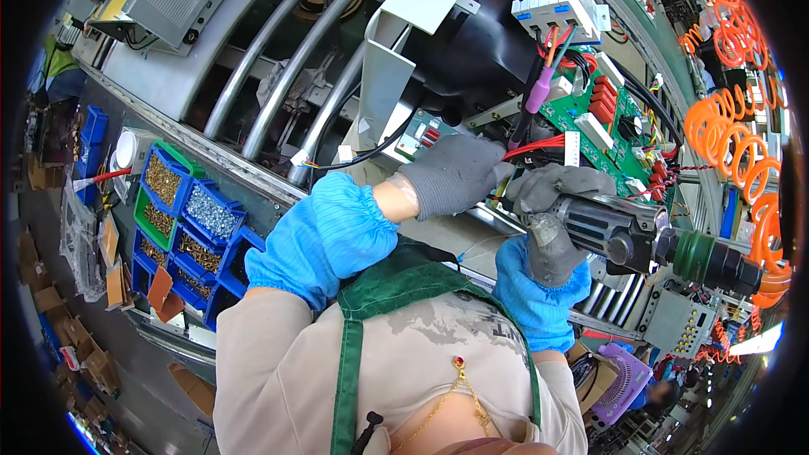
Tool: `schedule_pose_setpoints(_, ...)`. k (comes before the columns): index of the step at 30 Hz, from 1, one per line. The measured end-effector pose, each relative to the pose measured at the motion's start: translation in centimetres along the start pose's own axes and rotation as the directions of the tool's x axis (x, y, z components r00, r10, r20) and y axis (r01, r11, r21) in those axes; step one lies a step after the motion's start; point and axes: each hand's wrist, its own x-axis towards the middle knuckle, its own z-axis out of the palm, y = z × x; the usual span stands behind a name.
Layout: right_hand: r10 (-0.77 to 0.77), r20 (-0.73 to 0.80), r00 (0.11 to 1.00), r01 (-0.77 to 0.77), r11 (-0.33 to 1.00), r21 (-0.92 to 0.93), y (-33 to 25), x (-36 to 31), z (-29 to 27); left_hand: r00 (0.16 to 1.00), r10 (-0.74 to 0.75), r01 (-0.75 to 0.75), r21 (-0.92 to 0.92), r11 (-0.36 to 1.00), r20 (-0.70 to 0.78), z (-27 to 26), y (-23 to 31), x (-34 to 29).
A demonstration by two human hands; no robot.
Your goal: The person uses a pneumatic screwdriver to secure screws into a metal chassis containing a green circuit board. They manipulate various colored wires and connectors within the assembly, then lift and reposition the chassis to access different screw points. The person continues to fasten components and organize the wiring inside the metal housing.
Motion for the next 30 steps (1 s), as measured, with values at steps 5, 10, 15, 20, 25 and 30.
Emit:
schedule_pose_setpoints(5,0.053,-0.022,0.998,-0.053,0.998,-0.023,-0.1,0.0,0.2,1.0,0.0,0.0,-0.013,1.0,0.001,-0.1,0.1,0.0)
schedule_pose_setpoints(10,0.026,0.014,1.0,-0.026,1.0,-0.003,0.2,0.3,0.1,1.0,0.003,-0.003,0.008,1.0,0.007,-0.1,0.0,-0.1)
schedule_pose_setpoints(15,0.097,-0.021,0.995,-0.098,0.992,-0.078,-0.4,0.1,0.3,1.0,-0.002,0.002,0.011,1.0,0.016,-0.1,0.0,0.0)
schedule_pose_setpoints(20,0.055,-0.014,0.998,-0.055,0.998,-0.021,0.1,0.3,0.2,1.0,-0.005,0.004,0.012,1.0,0.023,-0.4,0.2,-0.1)
schedule_pose_setpoints(25,0.065,-0.029,0.997,-0.065,0.998,-0.007,0.3,0.2,0.2,0.999,-0.009,0.009,0.007,1.0,0.033,-0.2,0.0,0.0)
schedule_pose_setpoints(30,0.001,-0.119,0.993,-0.013,0.995,-0.096,0.2,0.6,2.0,1.0,0.028,-0.029,0.014,0.999,0.011,0.2,-0.5,0.0)
